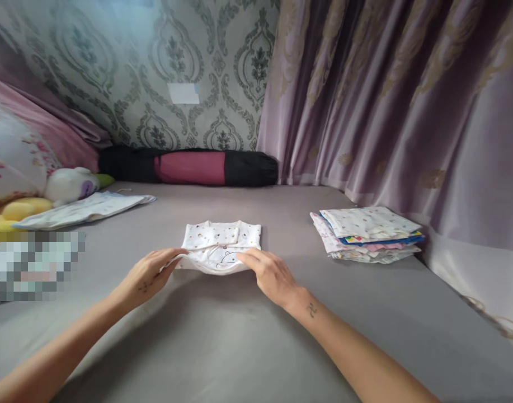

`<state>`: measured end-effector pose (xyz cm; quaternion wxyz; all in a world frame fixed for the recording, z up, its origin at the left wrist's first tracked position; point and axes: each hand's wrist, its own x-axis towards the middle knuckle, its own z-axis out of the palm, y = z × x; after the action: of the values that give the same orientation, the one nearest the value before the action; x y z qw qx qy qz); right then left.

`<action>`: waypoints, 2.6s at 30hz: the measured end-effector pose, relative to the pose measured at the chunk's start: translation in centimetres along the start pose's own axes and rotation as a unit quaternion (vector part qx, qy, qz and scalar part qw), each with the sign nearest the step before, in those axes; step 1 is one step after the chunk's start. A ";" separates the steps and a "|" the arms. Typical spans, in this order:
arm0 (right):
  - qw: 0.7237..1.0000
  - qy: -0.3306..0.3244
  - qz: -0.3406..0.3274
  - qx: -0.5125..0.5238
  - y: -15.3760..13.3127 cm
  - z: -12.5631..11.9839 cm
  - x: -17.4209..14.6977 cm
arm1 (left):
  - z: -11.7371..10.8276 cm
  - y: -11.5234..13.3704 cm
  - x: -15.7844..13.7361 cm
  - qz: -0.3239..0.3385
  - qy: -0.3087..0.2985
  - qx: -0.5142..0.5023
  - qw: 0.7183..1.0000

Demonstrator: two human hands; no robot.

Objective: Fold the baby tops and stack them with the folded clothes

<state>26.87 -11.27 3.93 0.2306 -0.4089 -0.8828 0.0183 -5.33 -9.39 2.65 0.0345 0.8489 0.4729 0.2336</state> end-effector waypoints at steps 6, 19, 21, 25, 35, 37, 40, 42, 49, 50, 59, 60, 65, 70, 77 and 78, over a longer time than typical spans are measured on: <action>0.994 0.080 0.037 -0.067 1.2 2.1 2.3 | 1.4 -0.6 2.1 -0.027 0.058 0.051 0.997; 0.983 0.062 0.105 -0.134 4.5 4.0 7.0 | 2.7 -1.1 7.3 -0.134 0.017 0.128 0.983; 0.982 0.031 0.116 -0.143 4.9 4.0 7.7 | 3.0 -1.3 8.0 -0.149 0.003 0.138 0.979; 0.978 -0.007 0.153 -0.144 5.4 4.4 8.6 | 4.0 -2.1 8.8 -0.164 -0.003 0.138 0.977; 0.948 0.055 0.312 -0.034 7.6 6.4 8.7 | 5.9 -4.5 9.2 -0.278 0.062 0.063 0.957; 0.938 0.072 0.339 -0.006 8.2 6.7 8.8 | 5.9 -4.9 9.4 -0.301 0.062 0.027 0.951; 0.925 0.073 0.373 0.028 8.9 7.0 9.1 | 6.0 -5.3 9.6 -0.323 0.065 -0.008 0.944; 0.918 0.071 0.388 0.035 9.0 7.0 9.2 | 6.1 -5.5 9.7 -0.329 0.071 -0.018 0.942; 0.912 0.080 0.403 0.003 8.7 7.1 9.5 | 6.6 -5.7 9.4 -0.327 0.099 -0.014 0.940; 0.911 0.082 0.404 0.003 8.5 7.1 9.5 | 6.7 -5.7 9.3 -0.325 0.105 -0.012 0.940; 0.916 0.060 0.395 -0.031 7.8 6.9 9.4 | 6.3 -5.1 9.3 -0.331 0.107 -0.024 0.937; 0.918 0.053 0.392 -0.037 7.8 6.9 9.4 | 6.3 -5.1 9.3 -0.332 0.102 -0.022 0.938; 0.917 0.021 0.397 -0.035 8.1 6.4 9.7 | 5.7 -4.9 9.4 -0.347 0.074 -0.029 0.934; 0.921 -0.018 0.390 -0.013 7.9 4.8 9.9 | 4.4 -4.1 9.7 -0.395 0.029 -0.059 0.916; 0.967 -0.002 0.245 -0.063 2.6 4.5 9.8 | 3.7 0.0 8.9 -0.224 0.070 0.077 0.969; 0.977 -0.013 0.207 -0.055 1.7 4.8 9.8 | 3.8 0.7 8.7 -0.172 0.059 0.078 0.980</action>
<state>20.58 -2.23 3.09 0.1879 -0.5944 -0.7816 0.0225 0.74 -2.06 2.61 -0.0200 0.7397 0.6297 0.2365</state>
